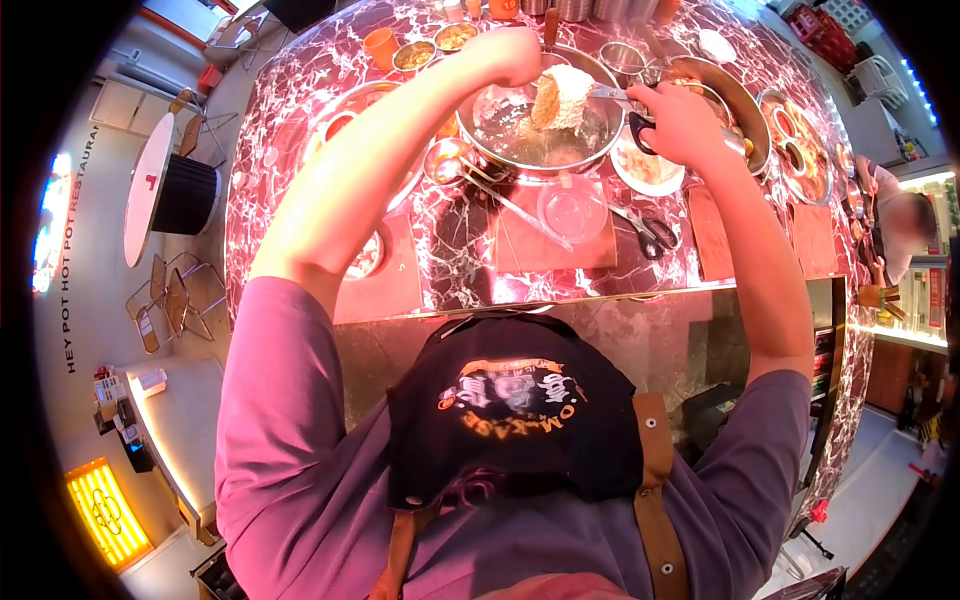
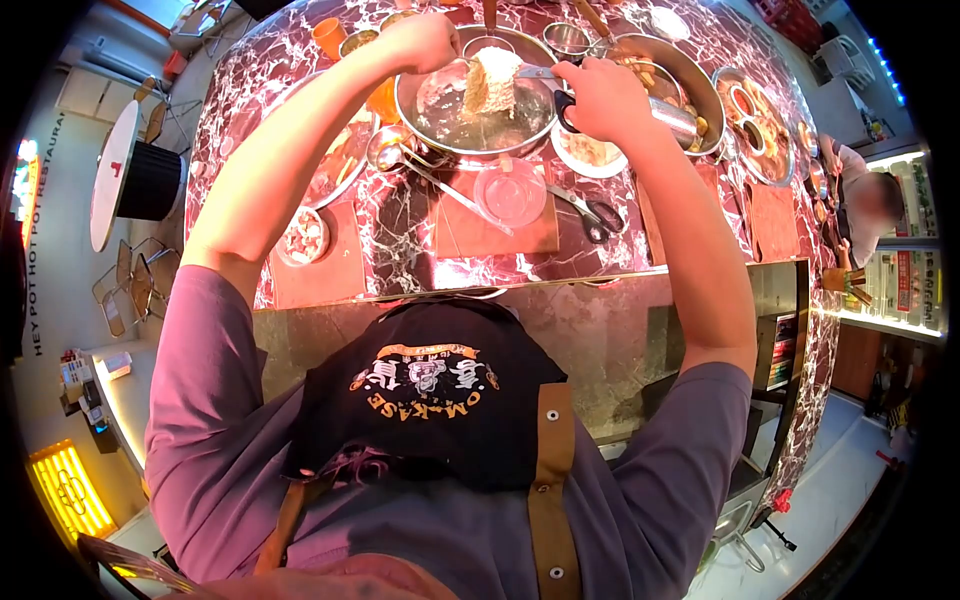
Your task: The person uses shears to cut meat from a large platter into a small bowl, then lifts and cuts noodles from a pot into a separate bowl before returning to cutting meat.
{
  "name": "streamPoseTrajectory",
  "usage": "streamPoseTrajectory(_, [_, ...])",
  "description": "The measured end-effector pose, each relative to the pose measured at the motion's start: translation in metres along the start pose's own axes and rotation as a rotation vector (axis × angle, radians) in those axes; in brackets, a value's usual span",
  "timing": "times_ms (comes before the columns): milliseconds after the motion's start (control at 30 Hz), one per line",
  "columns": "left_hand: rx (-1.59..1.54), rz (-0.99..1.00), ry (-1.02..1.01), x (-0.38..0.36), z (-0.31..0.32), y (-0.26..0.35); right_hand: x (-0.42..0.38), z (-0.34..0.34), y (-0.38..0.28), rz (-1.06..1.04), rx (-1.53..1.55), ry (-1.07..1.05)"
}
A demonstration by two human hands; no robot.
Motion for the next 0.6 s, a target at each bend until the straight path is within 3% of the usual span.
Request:
streamPoseTrajectory(300, [-0.088, 0.055, 0.006, -0.017, -0.010, 0.012, -0.010, -0.010, -0.001, -0.010, -0.020, -0.001])
streamPoseTrajectory(367, [0.058, 0.170, -0.048, -0.020, -0.005, 0.023, -0.021, -0.016, -0.003, -0.022, -0.015, -0.011])
streamPoseTrajectory(400, [-0.104, 0.058, -0.074, -0.033, -0.008, 0.023, -0.027, -0.021, -0.006, -0.027, -0.022, -0.041])
streamPoseTrajectory(433, [-0.139, 0.109, -0.047, -0.049, -0.012, 0.032, -0.033, -0.023, -0.007, -0.032, -0.031, -0.066])
streamPoseTrajectory(500, [-0.105, 0.037, -0.093, -0.052, 0.019, 0.033, -0.044, -0.022, -0.012, -0.044, -0.029, -0.094])
streamPoseTrajectory(600, [-0.139, 0.052, -0.220, -0.075, 0.059, 0.053, -0.056, -0.003, -0.024, 0.000, -0.060, -0.310])
Point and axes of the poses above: each hand's wrist, its own x-axis towards the middle knuckle, its own z-axis out of the palm, y = z × x, the point moved 6 cm from there along x, towards the middle knuckle, and after that the axes turned 6 degrees about x, right-handed, at the moved point
